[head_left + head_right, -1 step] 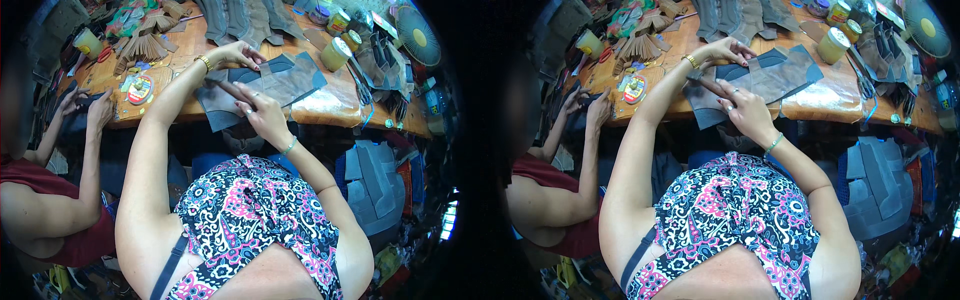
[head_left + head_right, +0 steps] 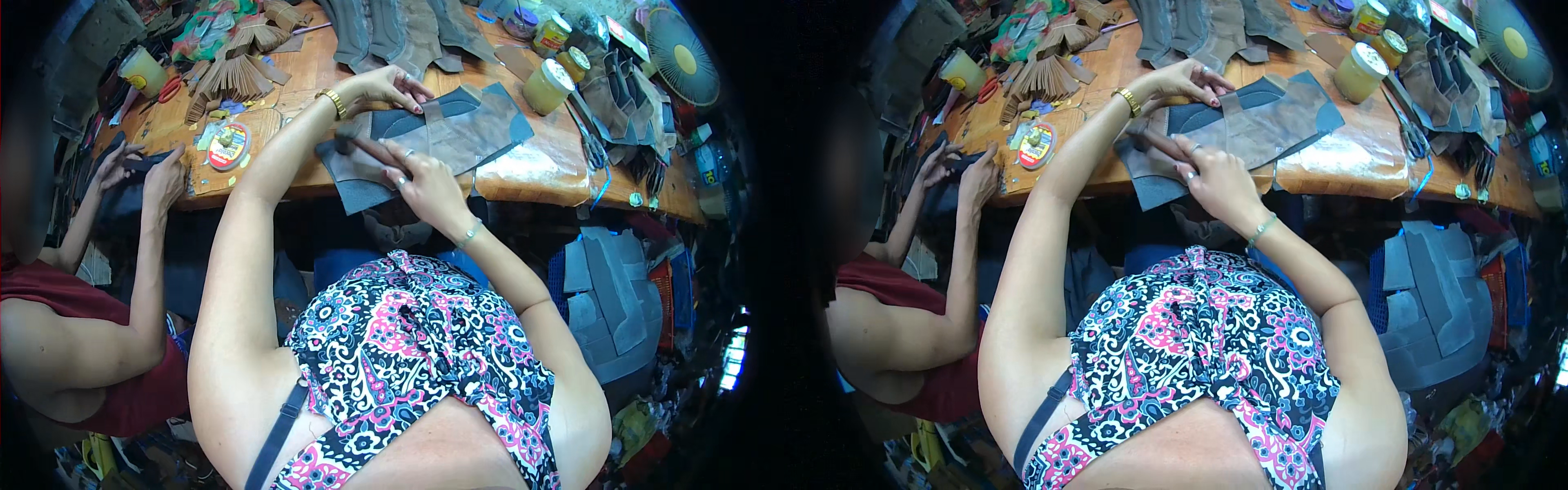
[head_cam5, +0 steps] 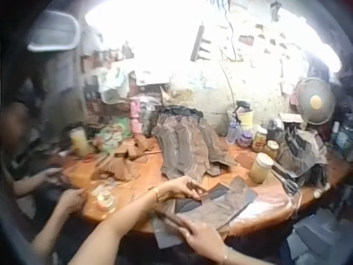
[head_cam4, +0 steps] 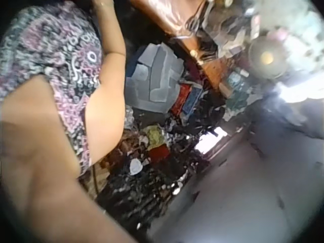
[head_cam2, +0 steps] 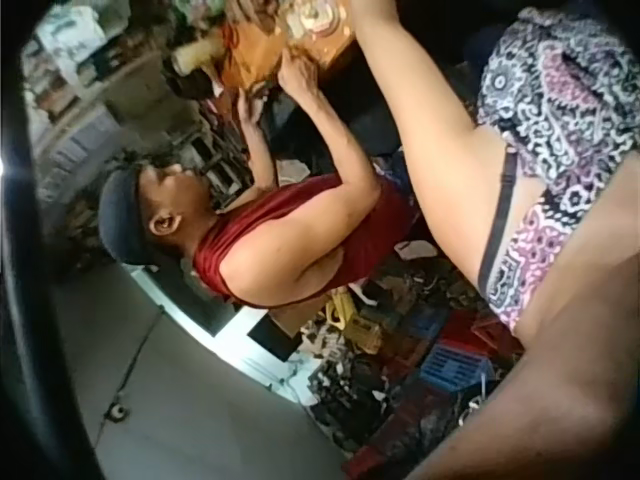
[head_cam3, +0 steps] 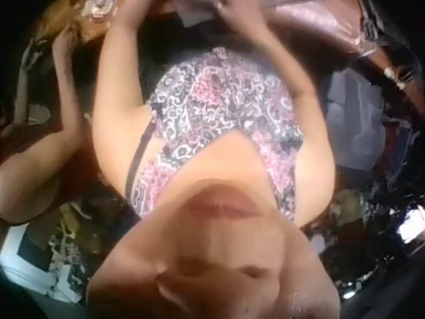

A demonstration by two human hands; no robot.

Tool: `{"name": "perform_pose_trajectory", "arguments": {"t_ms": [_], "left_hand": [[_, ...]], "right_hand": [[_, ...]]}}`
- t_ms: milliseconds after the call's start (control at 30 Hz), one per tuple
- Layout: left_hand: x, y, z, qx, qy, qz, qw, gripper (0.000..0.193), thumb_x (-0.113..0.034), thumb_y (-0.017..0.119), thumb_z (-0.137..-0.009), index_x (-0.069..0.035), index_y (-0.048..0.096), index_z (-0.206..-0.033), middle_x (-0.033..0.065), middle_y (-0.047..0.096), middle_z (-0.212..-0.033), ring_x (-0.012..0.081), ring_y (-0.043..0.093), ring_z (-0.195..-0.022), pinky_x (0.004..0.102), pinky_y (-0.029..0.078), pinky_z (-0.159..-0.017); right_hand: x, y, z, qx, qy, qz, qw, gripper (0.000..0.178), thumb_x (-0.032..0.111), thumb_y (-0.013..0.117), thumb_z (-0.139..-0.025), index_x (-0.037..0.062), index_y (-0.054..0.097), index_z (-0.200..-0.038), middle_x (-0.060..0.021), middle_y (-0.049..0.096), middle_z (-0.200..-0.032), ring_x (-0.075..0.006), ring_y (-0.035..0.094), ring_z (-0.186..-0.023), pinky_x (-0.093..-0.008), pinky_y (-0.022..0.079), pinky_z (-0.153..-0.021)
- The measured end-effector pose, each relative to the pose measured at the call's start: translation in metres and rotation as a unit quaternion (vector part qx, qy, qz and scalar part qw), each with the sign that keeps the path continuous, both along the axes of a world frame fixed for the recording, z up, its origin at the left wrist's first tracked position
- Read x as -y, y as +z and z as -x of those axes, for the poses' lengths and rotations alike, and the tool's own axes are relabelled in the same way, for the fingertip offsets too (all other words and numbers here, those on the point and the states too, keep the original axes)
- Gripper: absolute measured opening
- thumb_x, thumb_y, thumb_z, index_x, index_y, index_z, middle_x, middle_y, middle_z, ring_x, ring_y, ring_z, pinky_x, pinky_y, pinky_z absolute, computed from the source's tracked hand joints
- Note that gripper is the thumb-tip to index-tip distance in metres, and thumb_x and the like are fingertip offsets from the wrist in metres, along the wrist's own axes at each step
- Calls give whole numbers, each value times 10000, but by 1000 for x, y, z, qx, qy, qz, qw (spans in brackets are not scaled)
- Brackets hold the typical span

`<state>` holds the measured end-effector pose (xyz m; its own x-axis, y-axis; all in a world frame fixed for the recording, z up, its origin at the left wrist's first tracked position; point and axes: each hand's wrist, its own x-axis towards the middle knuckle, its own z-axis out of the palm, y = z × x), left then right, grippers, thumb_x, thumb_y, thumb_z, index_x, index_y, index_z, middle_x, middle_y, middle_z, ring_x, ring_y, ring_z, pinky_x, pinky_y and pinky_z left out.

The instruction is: Sort leather components and hammer a leather upper piece onto a shoe template.

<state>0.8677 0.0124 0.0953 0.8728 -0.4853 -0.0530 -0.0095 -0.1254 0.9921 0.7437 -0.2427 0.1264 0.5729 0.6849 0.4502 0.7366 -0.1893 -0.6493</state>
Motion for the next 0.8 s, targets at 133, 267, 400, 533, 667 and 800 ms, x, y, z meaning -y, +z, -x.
{"name": "perform_pose_trajectory", "arguments": {"t_ms": [133,267,400,533,667,800], "left_hand": [[-3,-3,4,-2,3,-12,1000,503,0,828,-812,53,668,-1286,77,719,-1101,138,706,-983,237,570,-914],[-2,-7,0,4,-3,-9,1000,499,-32,835,-816,50,672,-1280,77,733,-1081,139,710,-982,242,570,-922],[1,-11,7,33,22,-64,997,470,-79,850,-820,24,703,-1254,62,738,-1085,116,702,-953,229,563,-874],[1,-13,4,50,14,-46,998,483,-130,861,-821,1,711,-1261,33,739,-1049,80,676,-893,214,534,-778],[4,-10,4,48,21,-76,996,441,-114,814,-860,8,703,-1269,38,730,-1043,87,673,-929,221,530,-866],[14,0,2,103,29,-172,979,405,-218,808,-862,25,710,-1171,17,691,-920,83,598,-848,246,481,-778]], "right_hand": [[0,15,4,26,13,130,991,407,241,652,-954,101,639,-1336,-200,714,-1012,-419,680,-900,-506,538,-778],[7,-8,16,4,58,-46,997,417,270,647,-963,96,635,-1342,-197,716,-1035,-416,684,-928,-500,541,-791],[15,-14,12,30,60,70,995,463,247,687,-945,116,617,-1384,-180,706,-1001,-386,691,-865,-450,543,-722],[20,-14,21,29,68,-34,997,487,253,688,-942,145,598,-1408,-171,692,-953,-385,694,-842,-451,554,-726],[28,-26,20,8,71,65,995,448,271,687,-938,172,630,-1371,-168,699,-976,-388,696,-844,-468,562,-741],[55,-5,0,4,36,35,999,440,260,777,-867,170,695,-1289,-175,735,-1017,-349,723,-878,-412,578,-767]]}}
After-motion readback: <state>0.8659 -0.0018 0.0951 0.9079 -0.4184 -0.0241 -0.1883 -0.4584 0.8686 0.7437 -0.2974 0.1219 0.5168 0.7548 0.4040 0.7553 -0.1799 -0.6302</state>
